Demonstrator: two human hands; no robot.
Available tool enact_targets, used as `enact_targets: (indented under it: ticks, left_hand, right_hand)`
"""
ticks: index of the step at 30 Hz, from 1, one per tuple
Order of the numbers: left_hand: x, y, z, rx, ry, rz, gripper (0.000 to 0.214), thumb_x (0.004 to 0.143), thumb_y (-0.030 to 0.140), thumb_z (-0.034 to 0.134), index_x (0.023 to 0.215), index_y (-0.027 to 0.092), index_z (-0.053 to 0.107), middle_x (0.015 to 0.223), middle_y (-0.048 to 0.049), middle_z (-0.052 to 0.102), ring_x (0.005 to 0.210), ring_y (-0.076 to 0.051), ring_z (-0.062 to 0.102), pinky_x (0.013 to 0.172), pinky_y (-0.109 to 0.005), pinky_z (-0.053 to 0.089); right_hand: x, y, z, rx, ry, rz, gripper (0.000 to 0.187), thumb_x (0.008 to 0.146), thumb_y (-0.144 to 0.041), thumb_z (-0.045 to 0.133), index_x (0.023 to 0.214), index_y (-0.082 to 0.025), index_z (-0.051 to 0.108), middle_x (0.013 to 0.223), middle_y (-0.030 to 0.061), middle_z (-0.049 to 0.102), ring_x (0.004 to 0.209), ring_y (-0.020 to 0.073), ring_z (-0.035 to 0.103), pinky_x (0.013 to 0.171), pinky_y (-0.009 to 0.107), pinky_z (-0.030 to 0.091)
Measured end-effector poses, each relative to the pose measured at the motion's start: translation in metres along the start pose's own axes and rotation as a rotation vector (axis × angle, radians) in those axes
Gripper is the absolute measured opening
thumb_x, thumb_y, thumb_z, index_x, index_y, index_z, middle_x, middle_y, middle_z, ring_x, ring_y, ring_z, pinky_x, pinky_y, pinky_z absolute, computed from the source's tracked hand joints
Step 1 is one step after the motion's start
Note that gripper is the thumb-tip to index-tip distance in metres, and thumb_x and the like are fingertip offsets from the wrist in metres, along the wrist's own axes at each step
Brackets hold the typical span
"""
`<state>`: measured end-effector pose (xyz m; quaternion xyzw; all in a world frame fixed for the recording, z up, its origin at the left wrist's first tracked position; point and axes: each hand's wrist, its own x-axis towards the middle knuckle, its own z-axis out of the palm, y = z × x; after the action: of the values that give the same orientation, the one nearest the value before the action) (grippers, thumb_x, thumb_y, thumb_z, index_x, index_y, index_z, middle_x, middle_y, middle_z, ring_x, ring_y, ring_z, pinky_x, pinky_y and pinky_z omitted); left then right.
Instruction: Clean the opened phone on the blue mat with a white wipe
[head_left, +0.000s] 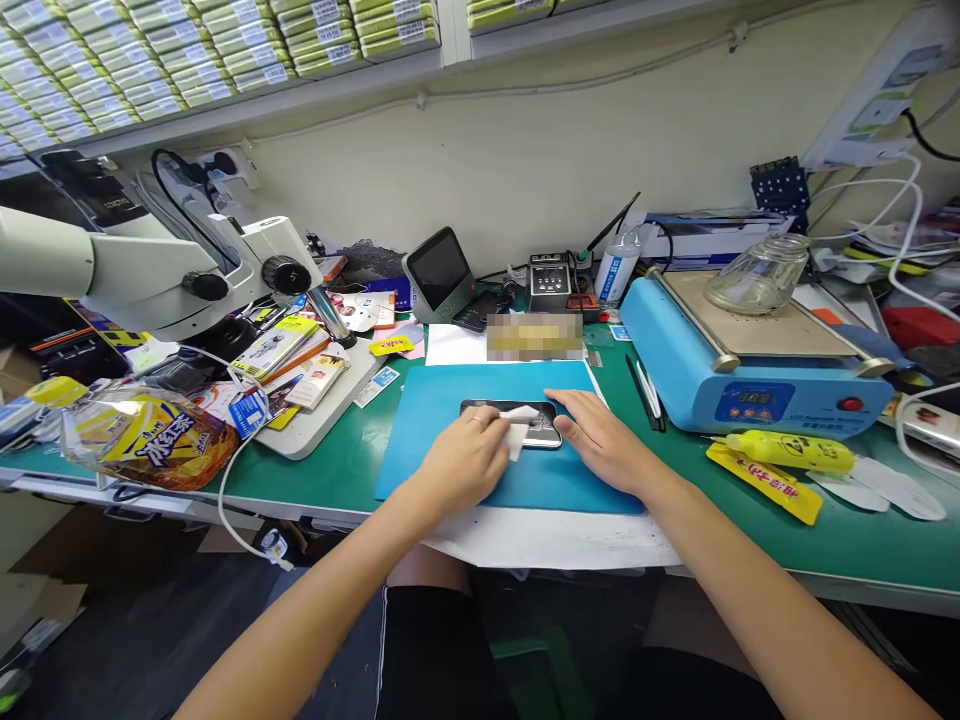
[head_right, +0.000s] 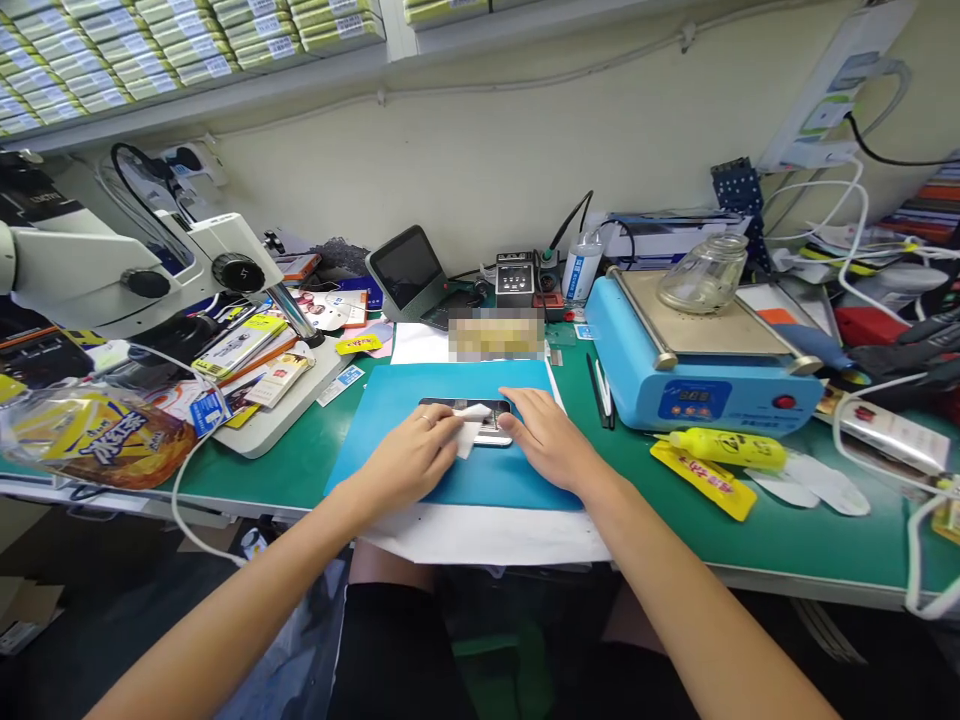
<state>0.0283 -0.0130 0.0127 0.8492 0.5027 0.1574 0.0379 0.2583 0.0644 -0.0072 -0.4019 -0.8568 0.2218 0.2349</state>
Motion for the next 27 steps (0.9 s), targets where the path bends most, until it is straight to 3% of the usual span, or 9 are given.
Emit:
enact_targets:
  ticks: [4, 10, 13, 17, 20, 23, 27]
  left_hand:
    - [0.002, -0.006, -0.001, 0.014, -0.005, -0.074, 0.024, 0.102, 0.021, 0.04, 0.118, 0.017, 0.056, 0.121, -0.011, 0.057, 0.113, -0.027, 0.053, 0.103, -0.041, 0.045]
    - [0.037, 0.031, 0.013, 0.045, -0.015, 0.078, 0.024, 0.101, 0.025, 0.043, 0.112, 0.012, 0.059, 0.111, -0.013, 0.061, 0.107, -0.027, 0.055, 0.101, -0.041, 0.044]
    - [0.022, 0.027, 0.011, 0.119, -0.013, 0.058, 0.026, 0.101, 0.025, 0.041, 0.114, 0.01, 0.058, 0.111, -0.0142, 0.06, 0.107, -0.029, 0.054, 0.1, -0.042, 0.045]
    - [-0.012, 0.001, 0.002, 0.204, 0.007, -0.057, 0.03, 0.103, 0.027, 0.038, 0.119, 0.009, 0.055, 0.115, -0.0164, 0.059, 0.113, -0.031, 0.053, 0.098, -0.044, 0.045]
    - [-0.015, -0.008, 0.0, 0.209, 0.017, -0.128, 0.03, 0.103, 0.029, 0.038, 0.118, 0.01, 0.056, 0.116, -0.0166, 0.059, 0.113, -0.031, 0.053, 0.098, -0.044, 0.045]
    - [0.007, 0.01, 0.008, 0.153, 0.01, -0.111, 0.033, 0.103, 0.033, 0.039, 0.116, 0.01, 0.058, 0.114, -0.015, 0.06, 0.11, -0.029, 0.055, 0.097, -0.042, 0.045]
    - [0.036, 0.046, 0.023, 0.136, 0.009, 0.034, 0.038, 0.102, 0.035, 0.039, 0.116, 0.007, 0.06, 0.109, -0.0158, 0.062, 0.107, -0.03, 0.055, 0.096, -0.042, 0.045]
  right_hand:
    - [0.0, -0.001, -0.001, -0.006, -0.002, 0.003, 0.073, 0.095, -0.071, 0.023, 0.141, -0.024, 0.053, 0.14, 0.0136, 0.06, 0.134, 0.0334, 0.05, 0.11, 0.055, 0.042]
    - [0.0, 0.003, 0.002, 0.007, 0.035, -0.012, 0.078, 0.094, -0.074, 0.02, 0.138, -0.021, 0.056, 0.135, 0.0158, 0.062, 0.129, 0.0336, 0.053, 0.109, 0.055, 0.044]
    - [0.001, 0.002, 0.001, -0.001, 0.019, -0.01, 0.079, 0.093, -0.074, 0.019, 0.14, -0.02, 0.055, 0.137, 0.0157, 0.061, 0.132, 0.034, 0.051, 0.11, 0.055, 0.042]
    - [0.001, -0.002, 0.0, -0.026, 0.002, 0.009, 0.077, 0.094, -0.073, 0.02, 0.142, -0.022, 0.054, 0.14, 0.0138, 0.06, 0.135, 0.0341, 0.049, 0.111, 0.054, 0.041]
    - [0.0, -0.002, 0.0, -0.024, -0.004, 0.019, 0.079, 0.093, -0.074, 0.02, 0.142, -0.022, 0.054, 0.141, 0.0143, 0.059, 0.135, 0.0344, 0.049, 0.112, 0.054, 0.041]
    - [0.0, 0.0, 0.001, 0.013, 0.013, 0.019, 0.08, 0.093, -0.075, 0.021, 0.142, -0.021, 0.052, 0.141, 0.015, 0.059, 0.135, 0.0338, 0.049, 0.113, 0.054, 0.04]
    - [-0.001, 0.004, 0.003, 0.081, 0.058, 0.014, 0.08, 0.092, -0.076, 0.019, 0.145, -0.023, 0.048, 0.139, 0.0145, 0.06, 0.133, 0.0321, 0.051, 0.112, 0.052, 0.041]
